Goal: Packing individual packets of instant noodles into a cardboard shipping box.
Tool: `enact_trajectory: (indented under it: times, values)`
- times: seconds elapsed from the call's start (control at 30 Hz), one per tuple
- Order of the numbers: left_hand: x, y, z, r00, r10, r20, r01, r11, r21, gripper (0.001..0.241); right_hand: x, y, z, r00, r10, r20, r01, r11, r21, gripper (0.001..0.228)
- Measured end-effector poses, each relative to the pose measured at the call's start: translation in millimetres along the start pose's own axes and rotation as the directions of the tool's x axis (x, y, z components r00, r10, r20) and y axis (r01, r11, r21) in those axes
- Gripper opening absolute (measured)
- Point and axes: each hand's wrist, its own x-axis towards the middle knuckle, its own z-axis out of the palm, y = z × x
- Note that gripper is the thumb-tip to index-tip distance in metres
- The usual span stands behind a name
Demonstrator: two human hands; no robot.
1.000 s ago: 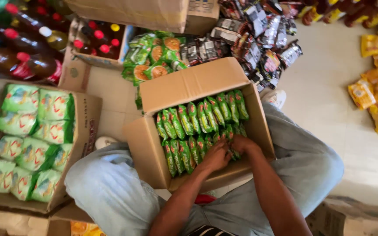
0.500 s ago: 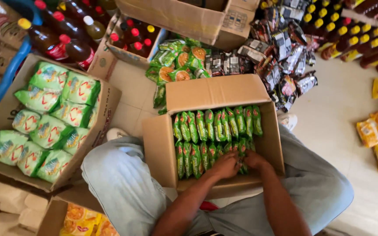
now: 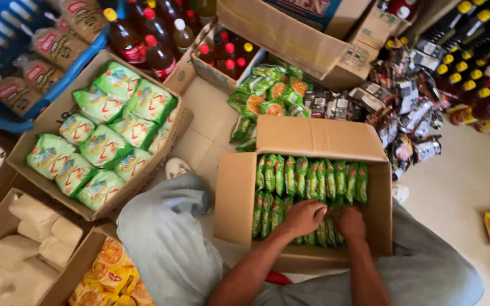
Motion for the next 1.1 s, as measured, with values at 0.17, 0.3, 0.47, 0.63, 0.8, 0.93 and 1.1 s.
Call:
enact_trajectory:
  times: [0.17,0.3,0.47,0.63,0.8,0.93,1.1]
  values:
    - [12.0,14.0,-42.6,0.979,-0.011,-0.203,-0.009,0.995,-0.096,0.018,15.7,-24.4,3.9,0.763,-0.516,-0.391,0.586,0.806,0.079,0.039]
    - [24.1,12.6,-73.6,0.933,-0.021,-0.359,-0.022,0.993,-0.116,0.016,-3.7,-106.8,-43.8,0.77,-0.486,-0.413,0.63,0.678,0.378,0.028]
    - [44.7,17.7,-132.5,0.809,0.03,-0.587,-0.102,0.991,-0.091,0.019,11.7,-186.1,-73.7,0.688,-0.522,-0.504,0.718,0.588,0.371,0.02]
    - [78.1,-17.4,-183.7,0.732,-0.256,-0.631,0.057,0.947,-0.317,0.022,63.8,-265.3,-87.1,0.701,-0.552,-0.451,0.713,0.555,0.429,0.018]
    - [113.3,-98.4,-207.1,0.688,-0.233,-0.687,0.061,0.962,-0.265,0.023,154.7,-314.8,-54.1,0.487,-0.731,-0.478,0.867,0.471,0.164,0.026]
    - [143.6,-183.4,-201.2,0.708,-0.348,-0.615,0.255,0.937,-0.237,0.025,248.5,-334.5,12.1,0.625,-0.724,-0.292,0.781,0.581,0.229,0.028]
    - [172.3,-288.6,-168.9,0.727,-0.393,-0.563,0.296,0.919,-0.259,0.044,313.8,-353.6,49.5,0.749,-0.662,-0.014,0.662,0.748,0.049,0.041]
